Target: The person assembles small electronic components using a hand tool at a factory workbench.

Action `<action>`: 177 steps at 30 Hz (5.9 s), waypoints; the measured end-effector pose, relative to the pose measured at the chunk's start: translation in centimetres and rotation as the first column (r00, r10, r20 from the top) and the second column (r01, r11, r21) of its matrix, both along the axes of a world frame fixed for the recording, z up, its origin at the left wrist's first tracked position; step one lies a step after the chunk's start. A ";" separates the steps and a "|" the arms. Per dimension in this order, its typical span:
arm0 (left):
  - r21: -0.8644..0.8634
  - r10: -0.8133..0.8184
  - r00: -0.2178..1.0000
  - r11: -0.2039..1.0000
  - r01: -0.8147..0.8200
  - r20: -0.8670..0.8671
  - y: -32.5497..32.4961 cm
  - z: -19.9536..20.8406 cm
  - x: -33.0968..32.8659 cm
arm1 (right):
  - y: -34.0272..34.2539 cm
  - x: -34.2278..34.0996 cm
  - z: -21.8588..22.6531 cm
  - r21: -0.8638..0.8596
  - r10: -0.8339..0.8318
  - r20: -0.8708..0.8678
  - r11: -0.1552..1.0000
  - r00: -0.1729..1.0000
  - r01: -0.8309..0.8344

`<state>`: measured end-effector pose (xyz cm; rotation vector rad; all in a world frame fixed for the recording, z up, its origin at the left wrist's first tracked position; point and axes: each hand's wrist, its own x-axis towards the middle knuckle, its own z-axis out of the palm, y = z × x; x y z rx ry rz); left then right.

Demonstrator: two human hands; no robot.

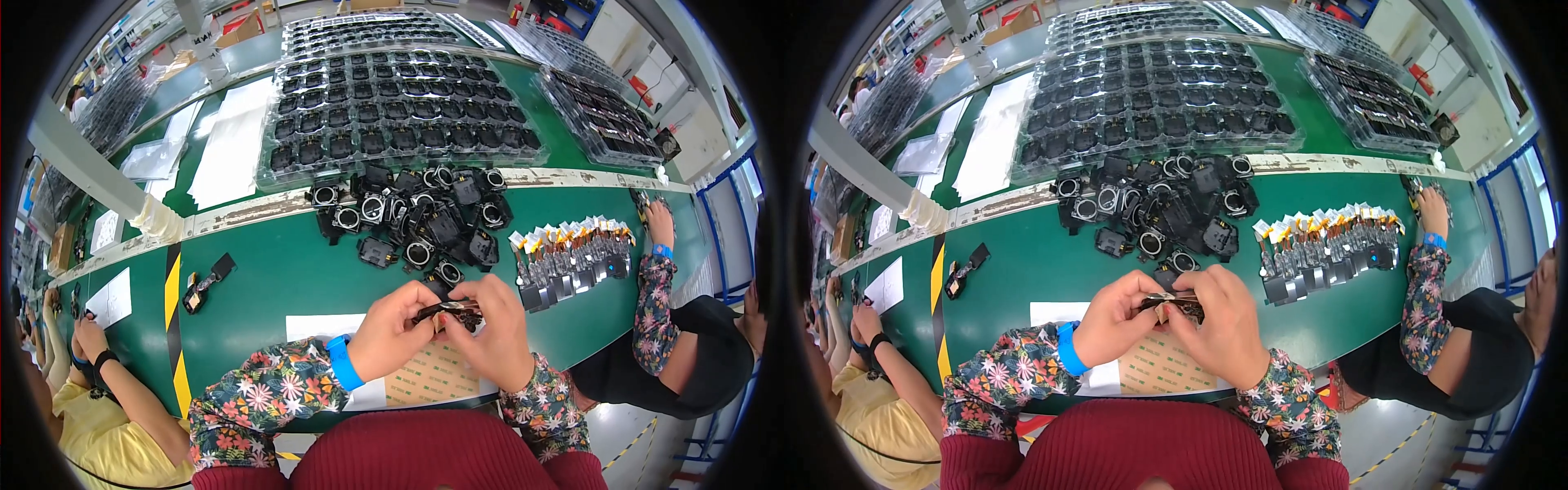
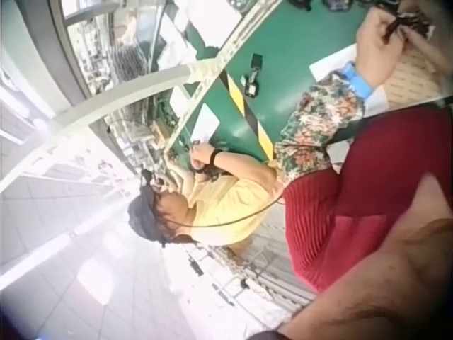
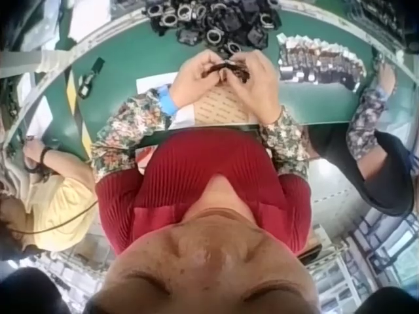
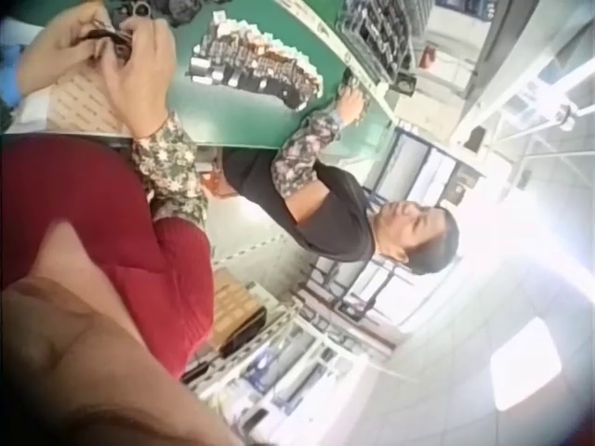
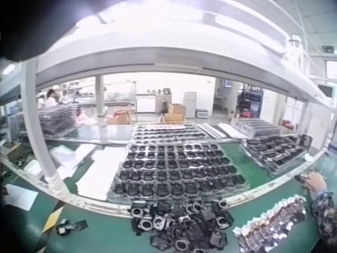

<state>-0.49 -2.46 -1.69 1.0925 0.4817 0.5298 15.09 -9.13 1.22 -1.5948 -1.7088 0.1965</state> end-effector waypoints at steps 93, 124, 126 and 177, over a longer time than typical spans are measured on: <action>0.292 0.076 0.945 0.956 0.021 -0.317 3.5 2.6 -2.7 | 2.3 6.1 -0.6 -0.144 -0.068 -0.686 0.989 0.724 -0.043; -0.175 -0.091 0.989 0.982 0.069 -0.118 3.9 1.1 -2.3 | 0.1 -0.2 0.0 -0.003 0.203 0.121 0.979 0.972 -0.204; -0.229 -0.083 0.991 0.972 0.057 -0.104 3.9 1.1 -2.4 | 0.0 -0.3 0.3 -0.028 0.215 0.153 0.977 0.965 -0.213; 0.078 -0.031 0.958 0.995 0.055 -0.286 3.1 0.7 -1.9 | -0.6 -0.6 -0.8 -0.028 0.214 0.548 0.971 0.809 -0.239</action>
